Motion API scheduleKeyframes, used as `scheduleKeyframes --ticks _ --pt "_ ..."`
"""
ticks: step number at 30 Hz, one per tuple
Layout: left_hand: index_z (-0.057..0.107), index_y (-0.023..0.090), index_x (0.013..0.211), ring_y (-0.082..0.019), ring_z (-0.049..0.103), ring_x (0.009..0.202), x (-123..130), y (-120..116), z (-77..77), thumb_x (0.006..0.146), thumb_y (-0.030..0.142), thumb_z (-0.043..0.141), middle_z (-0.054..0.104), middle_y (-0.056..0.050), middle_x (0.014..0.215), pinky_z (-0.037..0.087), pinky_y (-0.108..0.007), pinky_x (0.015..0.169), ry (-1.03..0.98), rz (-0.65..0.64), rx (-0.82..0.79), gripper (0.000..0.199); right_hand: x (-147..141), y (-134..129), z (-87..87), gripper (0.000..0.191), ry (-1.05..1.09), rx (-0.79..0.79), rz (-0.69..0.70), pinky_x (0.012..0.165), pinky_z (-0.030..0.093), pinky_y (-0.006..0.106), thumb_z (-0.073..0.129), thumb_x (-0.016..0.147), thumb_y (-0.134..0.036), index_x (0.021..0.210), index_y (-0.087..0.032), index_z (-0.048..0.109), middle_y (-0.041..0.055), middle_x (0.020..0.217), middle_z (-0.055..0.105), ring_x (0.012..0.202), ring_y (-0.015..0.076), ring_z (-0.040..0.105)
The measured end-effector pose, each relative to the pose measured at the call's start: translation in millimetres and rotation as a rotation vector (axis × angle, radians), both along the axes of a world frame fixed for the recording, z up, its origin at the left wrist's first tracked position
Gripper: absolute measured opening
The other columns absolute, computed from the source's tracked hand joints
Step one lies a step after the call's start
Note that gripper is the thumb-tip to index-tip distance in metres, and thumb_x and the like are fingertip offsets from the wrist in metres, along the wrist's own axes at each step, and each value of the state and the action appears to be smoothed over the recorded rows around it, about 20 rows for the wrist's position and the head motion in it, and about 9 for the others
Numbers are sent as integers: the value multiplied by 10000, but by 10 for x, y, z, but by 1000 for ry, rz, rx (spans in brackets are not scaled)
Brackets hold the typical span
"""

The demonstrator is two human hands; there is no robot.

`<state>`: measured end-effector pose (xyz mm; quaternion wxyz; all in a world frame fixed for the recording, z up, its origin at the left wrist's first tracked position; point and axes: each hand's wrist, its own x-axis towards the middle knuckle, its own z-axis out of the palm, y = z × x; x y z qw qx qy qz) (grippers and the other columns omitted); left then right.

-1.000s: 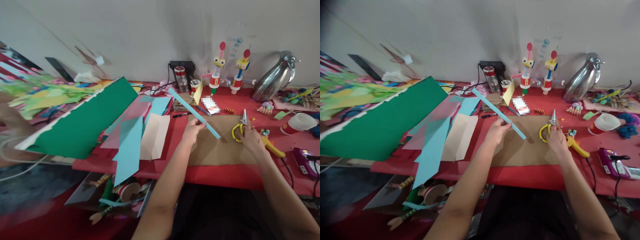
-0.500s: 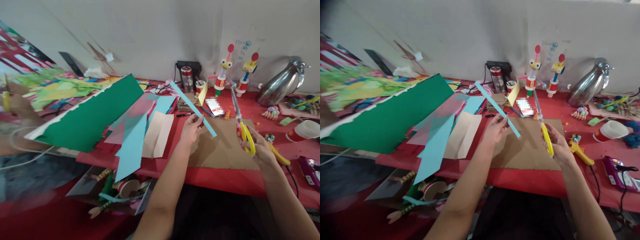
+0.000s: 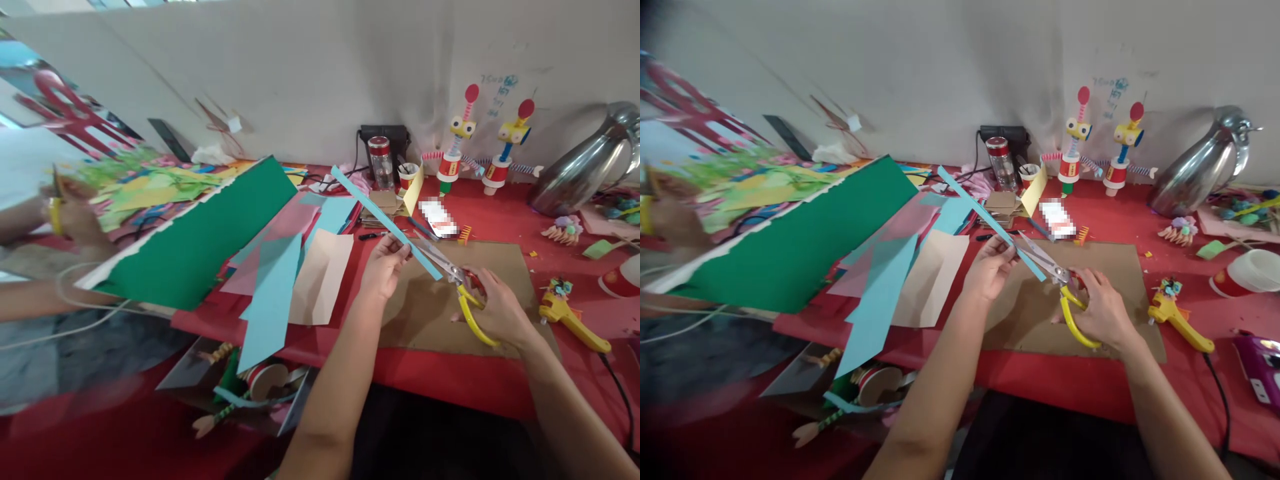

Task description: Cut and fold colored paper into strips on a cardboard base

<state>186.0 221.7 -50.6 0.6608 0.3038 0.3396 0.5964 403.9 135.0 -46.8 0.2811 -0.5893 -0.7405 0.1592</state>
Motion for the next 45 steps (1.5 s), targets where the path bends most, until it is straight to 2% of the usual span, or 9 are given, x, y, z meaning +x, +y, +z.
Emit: scheduleKeyframes --ticks 7,12,19,27,39,42,45 --pt "637 223 756 -111 613 757 -11 -21 29 579 92 788 654 33 764 502 -265 798 -15 19 -17 267 -66 -6 5 393 27 -33 -2 748 519 354 643 759 -309 1146 -258 599 68 1013 685 882 240 655" --pt "622 223 768 -103 616 761 -21 -32 36 607 99 784 633 39 751 496 -259 812 9 -9 -5 260 -65 1 -25 398 88 -19 26 739 522 329 623 736 -245 1134 -238 621 60 968 709 851 225 670" --pt "605 219 767 -88 600 720 -21 -39 34 625 106 772 612 50 730 488 -244 775 44 2 -6 247 -65 -8 -19 410 131 -92 16 693 521 296 563 729 -178 1123 -240 658 49 945 741 769 197 676" --pt "611 217 768 -82 595 710 -12 -43 33 614 98 767 630 45 742 478 -229 745 37 18 -31 250 -70 -6 4 451 157 -138 4 714 536 300 532 714 -185 1142 -237 666 38 901 765 800 197 705" --pt "596 216 772 -97 603 737 -11 -31 10 620 119 786 630 43 747 489 -256 783 35 22 -12 263 -78 -31 4 409 242 -237 13 680 533 277 535 768 -184 1150 -251 665 -23 678 742 680 178 693" --pt "595 213 758 -92 583 695 -11 -31 29 601 113 781 610 48 707 480 -242 729 38 33 -29 263 -74 -29 -15 352 342 -200 -17 656 518 277 592 789 -236 1135 -242 655 -4 740 729 700 180 677" --pt "608 206 760 -105 588 695 16 -72 59 607 130 780 609 39 699 482 -263 724 72 -51 -44 242 -60 -7 -45 347 491 -123 -55 637 502 274 645 803 -352 1130 -240 625 16 854 679 725 168 638"
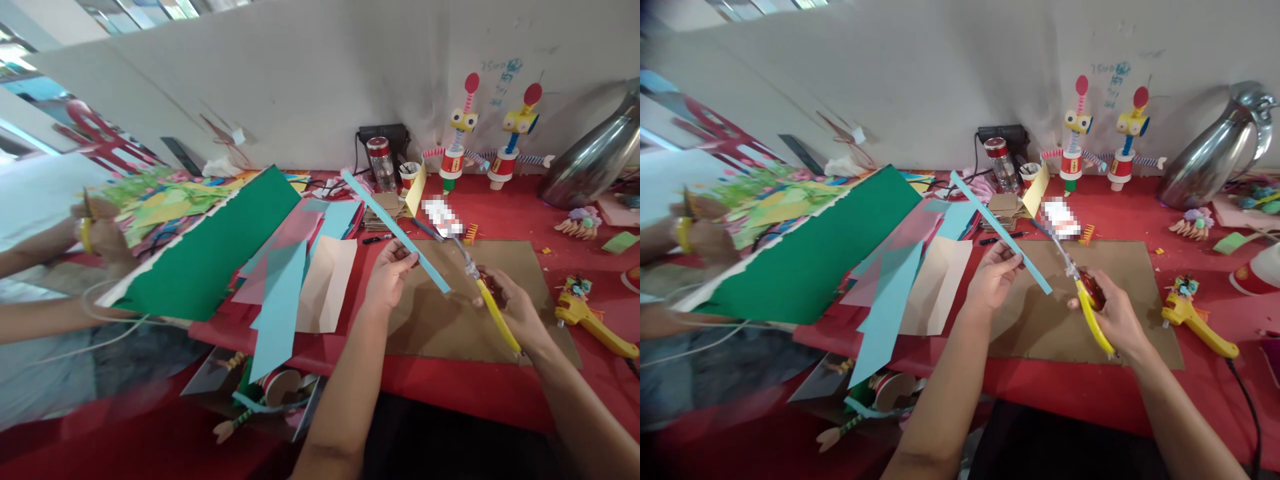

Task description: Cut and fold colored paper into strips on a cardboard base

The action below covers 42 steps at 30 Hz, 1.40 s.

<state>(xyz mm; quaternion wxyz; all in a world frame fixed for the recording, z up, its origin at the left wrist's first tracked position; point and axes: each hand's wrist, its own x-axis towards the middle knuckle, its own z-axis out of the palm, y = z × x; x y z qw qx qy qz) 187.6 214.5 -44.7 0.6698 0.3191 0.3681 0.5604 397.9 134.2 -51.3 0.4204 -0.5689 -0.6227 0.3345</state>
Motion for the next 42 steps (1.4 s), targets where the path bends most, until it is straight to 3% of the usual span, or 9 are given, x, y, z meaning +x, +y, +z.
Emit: scheduleKeyframes --ticks 4,8,12,18,24,30,36,42 --pt "661 187 780 -138 617 723 118 -107 2 613 157 791 653 6 746 501 -312 746 51 -203 -42 213 -20 34 -25 491 237 -44 10 609 513 276 725 732 -466 1144 -250 569 0 816 619 696 158 603" --pt "703 178 794 -154 634 733 240 -173 -55 580 172 817 697 -15 770 507 -327 769 86 -292 -56 242 -106 26 -45 517 290 -167 57 707 553 321 787 660 -391 1096 -215 572 50 915 679 819 197 661" --pt "706 177 756 -165 653 739 228 -140 -79 587 242 839 711 -18 760 503 -328 780 90 -205 -52 224 -156 -17 -72 419 243 -164 84 802 543 341 723 728 -329 1111 -202 609 76 995 713 904 209 675" --pt "681 181 718 -141 631 671 56 -44 -13 619 276 849 671 5 665 499 -305 731 14 -84 -26 217 -30 -41 2 419 94 -55 74 815 540 343 686 810 -386 1185 -223 593 71 999 687 935 222 657" --pt "660 168 661 -106 634 664 -30 -26 20 571 223 887 680 17 672 506 -268 738 -85 -97 -110 250 128 -12 101 408 -102 61 119 798 547 325 632 836 -338 1220 -238 538 76 1018 678 968 226 661" --pt "661 171 627 -100 621 593 -101 6 34 526 186 907 670 27 616 498 -240 645 -143 -146 -125 267 158 -21 29 386 -171 -7 233 829 550 320 572 822 -221 1207 -238 555 70 1077 703 962 214 679" --pt "677 176 657 -95 611 594 -106 14 13 562 194 888 674 25 641 492 -244 648 -134 -123 -100 232 91 -39 25 425 -118 -26 247 795 549 310 619 810 -286 1214 -221 505 78 1046 693 924 209 678" --pt "684 165 645 -103 618 660 -6 -14 -18 582 157 842 668 16 663 494 -258 708 -41 -83 -27 171 18 -56 55 471 -351 -64 191 768 528 371 611 718 -260 1178 -232 514 80 1040 711 877 245 685"
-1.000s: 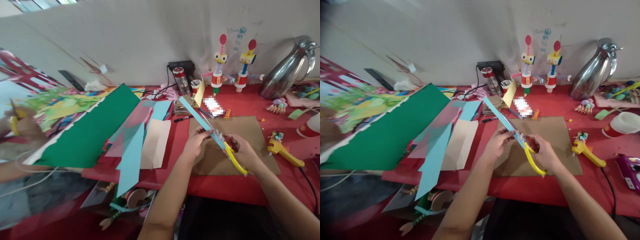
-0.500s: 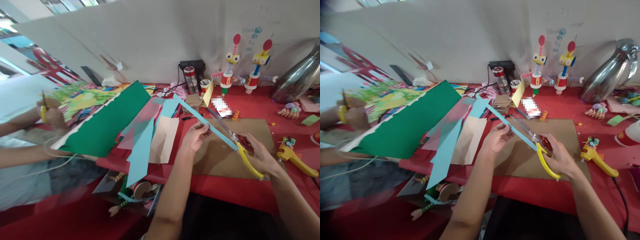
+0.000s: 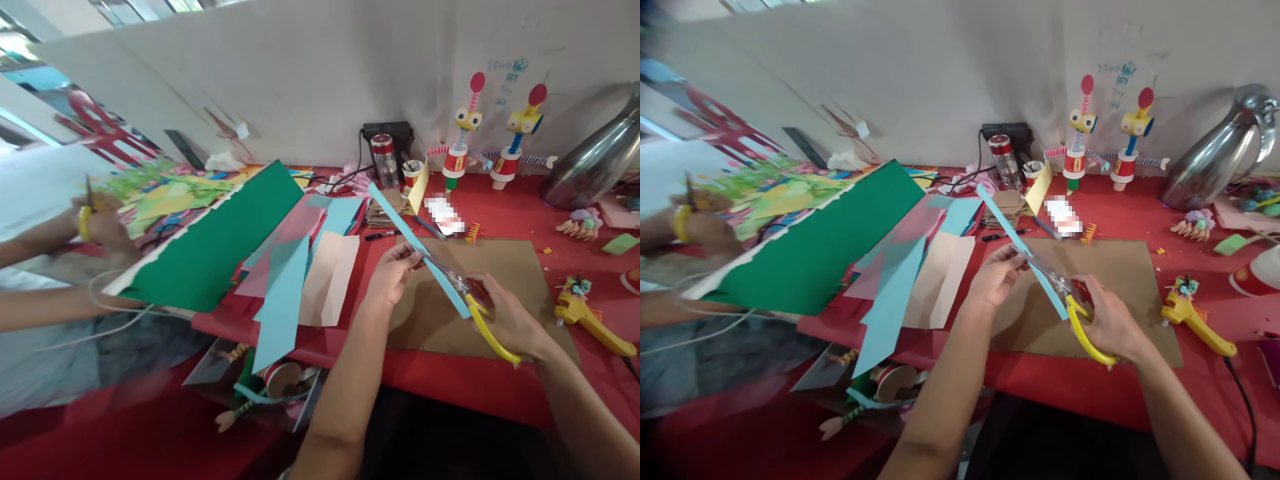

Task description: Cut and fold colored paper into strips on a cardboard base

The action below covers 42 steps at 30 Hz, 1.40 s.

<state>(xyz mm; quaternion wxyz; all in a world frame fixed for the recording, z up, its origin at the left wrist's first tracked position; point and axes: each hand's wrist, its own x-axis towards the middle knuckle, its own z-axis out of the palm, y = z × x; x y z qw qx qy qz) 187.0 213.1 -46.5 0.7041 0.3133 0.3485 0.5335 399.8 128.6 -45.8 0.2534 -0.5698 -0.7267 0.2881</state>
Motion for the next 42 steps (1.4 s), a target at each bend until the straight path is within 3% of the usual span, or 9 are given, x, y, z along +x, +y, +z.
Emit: scheduleKeyframes --ticks 5,13,29,38,42 --pt "682 173 656 -105 622 664 4 18 -9 557 129 829 676 19 673 491 -261 705 25 46 -23 182 -15 1 15 426 -73 21 -19 738 517 375 571 745 -273 1165 -236 513 86 1034 709 868 255 684" --pt "654 178 644 -116 623 664 1 21 -26 552 119 815 665 22 661 499 -279 727 29 31 -46 194 -28 24 20 385 -17 46 -28 679 504 312 565 738 -240 1123 -229 561 50 931 722 768 208 678" --pt "667 164 684 -91 589 620 11 30 -48 619 121 814 644 27 664 468 -264 715 13 5 -90 167 6 35 -65 494 30 -9 -57 808 573 343 603 753 -197 1243 -248 636 44 1091 754 893 220 723" --pt "661 161 667 -85 579 616 10 40 -46 606 152 841 647 27 644 465 -252 710 12 -11 -85 190 -18 42 -69 416 63 -4 -105 694 592 309 605 767 -196 1167 -245 710 36 974 783 796 214 738" --pt "665 164 663 -88 587 622 12 37 -44 594 162 849 657 24 654 468 -252 707 2 -10 -85 196 9 35 -66 425 52 7 -85 727 585 321 605 771 -216 1190 -239 673 47 1034 772 853 226 737"
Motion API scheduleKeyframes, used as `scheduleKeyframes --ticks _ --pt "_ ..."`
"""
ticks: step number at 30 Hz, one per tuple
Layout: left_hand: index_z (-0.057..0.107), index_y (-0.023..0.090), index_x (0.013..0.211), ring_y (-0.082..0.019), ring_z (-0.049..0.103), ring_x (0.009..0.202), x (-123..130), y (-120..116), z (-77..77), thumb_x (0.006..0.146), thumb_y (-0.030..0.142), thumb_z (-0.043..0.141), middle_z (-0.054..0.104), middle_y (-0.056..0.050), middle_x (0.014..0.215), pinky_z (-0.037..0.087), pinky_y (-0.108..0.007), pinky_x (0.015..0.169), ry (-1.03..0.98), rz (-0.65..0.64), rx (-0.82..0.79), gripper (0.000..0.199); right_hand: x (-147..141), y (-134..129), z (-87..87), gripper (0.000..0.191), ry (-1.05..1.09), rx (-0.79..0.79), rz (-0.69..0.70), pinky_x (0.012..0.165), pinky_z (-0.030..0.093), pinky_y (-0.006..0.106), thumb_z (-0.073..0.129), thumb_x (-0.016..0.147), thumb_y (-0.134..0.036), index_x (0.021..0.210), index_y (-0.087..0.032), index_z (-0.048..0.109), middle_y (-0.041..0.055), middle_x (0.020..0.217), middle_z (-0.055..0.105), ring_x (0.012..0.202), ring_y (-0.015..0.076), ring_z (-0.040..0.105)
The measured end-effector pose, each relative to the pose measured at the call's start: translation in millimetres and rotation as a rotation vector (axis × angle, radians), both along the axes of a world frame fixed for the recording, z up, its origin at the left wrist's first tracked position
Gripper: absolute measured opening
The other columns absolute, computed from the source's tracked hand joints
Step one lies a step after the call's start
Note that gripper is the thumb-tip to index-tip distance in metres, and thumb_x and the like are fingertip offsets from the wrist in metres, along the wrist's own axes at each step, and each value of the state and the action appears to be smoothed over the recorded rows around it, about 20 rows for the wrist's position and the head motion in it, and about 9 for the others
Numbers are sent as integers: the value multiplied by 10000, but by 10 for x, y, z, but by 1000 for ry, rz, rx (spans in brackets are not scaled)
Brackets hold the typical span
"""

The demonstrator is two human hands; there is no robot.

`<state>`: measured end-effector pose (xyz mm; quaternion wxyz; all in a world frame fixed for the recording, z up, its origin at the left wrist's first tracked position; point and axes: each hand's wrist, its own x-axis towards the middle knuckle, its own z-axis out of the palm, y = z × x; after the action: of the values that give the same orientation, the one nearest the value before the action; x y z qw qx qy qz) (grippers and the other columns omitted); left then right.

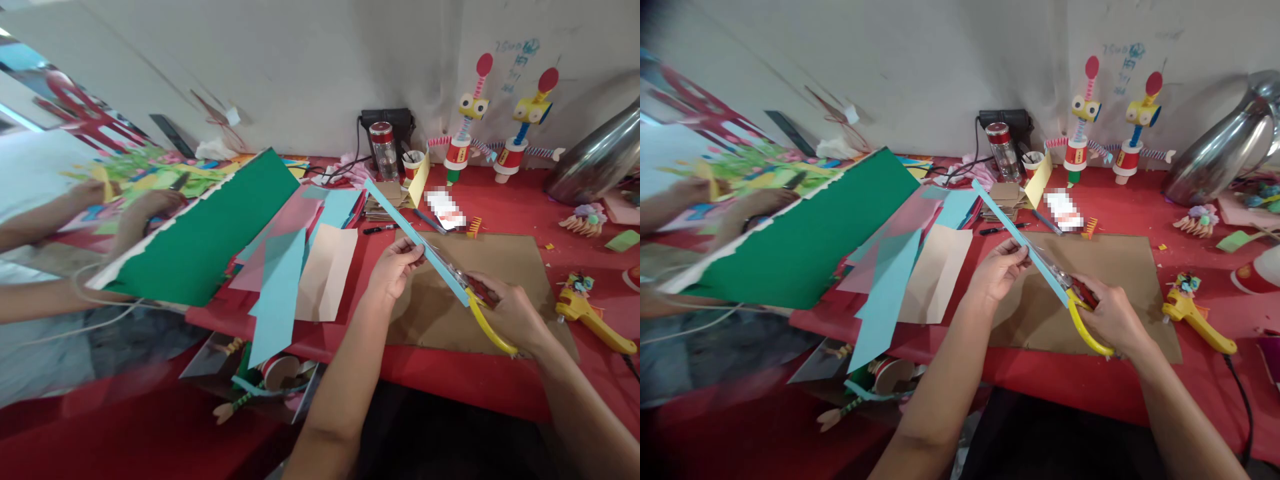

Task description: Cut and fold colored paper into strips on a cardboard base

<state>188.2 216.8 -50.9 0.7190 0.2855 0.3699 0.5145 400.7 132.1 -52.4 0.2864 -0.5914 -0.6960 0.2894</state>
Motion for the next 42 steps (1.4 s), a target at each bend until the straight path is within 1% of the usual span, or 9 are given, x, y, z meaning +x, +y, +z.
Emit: scheduleKeyframes --ticks 2,6,9,13,17,21,26,34,42 --pt "665 164 656 -90 593 623 3 -3 3 574 161 859 663 21 658 467 -249 693 -15 -4 -6 211 22 -7 15 433 -41 20 16 742 575 325 616 769 -239 1201 -237 635 61 1072 759 883 235 733" --pt "664 164 654 -102 615 653 14 -20 16 565 142 859 681 9 693 477 -258 700 -38 -18 -17 215 55 -7 52 427 -114 59 50 739 563 336 608 769 -246 1195 -256 580 64 1047 751 872 242 727" --pt "678 160 672 -108 624 671 21 -38 29 593 136 846 685 3 703 486 -264 714 -37 -41 -4 187 61 4 71 419 -67 45 99 791 563 344 579 791 -213 1208 -247 562 71 1047 745 919 239 719" --pt "688 160 686 -110 635 679 15 -49 39 587 140 849 692 3 717 504 -256 707 -58 -72 -7 190 75 18 81 393 45 11 125 855 570 362 569 819 -233 1212 -224 573 94 1100 732 999 243 705" --pt "671 172 688 -111 628 622 12 -50 44 561 131 860 686 15 695 523 -268 666 -107 -120 -68 231 104 29 76 492 138 8 159 947 548 395 587 765 -196 1256 -212 570 115 1210 699 1084 250 680" --pt "682 162 715 -118 642 655 47 -67 45 575 129 852 695 4 720 524 -284 710 -66 -116 -47 223 114 39 44 552 155 -6 140 979 538 416 611 721 -159 1270 -210 582 111 1225 700 1105 256 675" --pt "713 166 736 -153 656 715 113 -107 22 573 153 846 714 -16 748 517 -334 773 -7 -169 -19 210 122 33 7 585 128 -23 106 1002 528 432 592 719 -113 1295 -213 579 96 1247 693 1120 258 667" --pt "720 172 730 -137 634 669 155 -113 -15 559 157 856 683 6 671 498 -317 751 20 -155 -40 219 106 25 44 598 92 -80 95 965 557 430 585 736 -104 1317 -243 594 61 1216 716 1089 259 686" --pt "717 162 738 -146 647 709 149 -118 15 561 137 851 702 -13 715 486 -311 760 -22 -170 -52 224 138 34 -54 611 169 -83 121 1004 538 418 582 756 -113 1349 -256 583 52 1291 681 1162 248 655"
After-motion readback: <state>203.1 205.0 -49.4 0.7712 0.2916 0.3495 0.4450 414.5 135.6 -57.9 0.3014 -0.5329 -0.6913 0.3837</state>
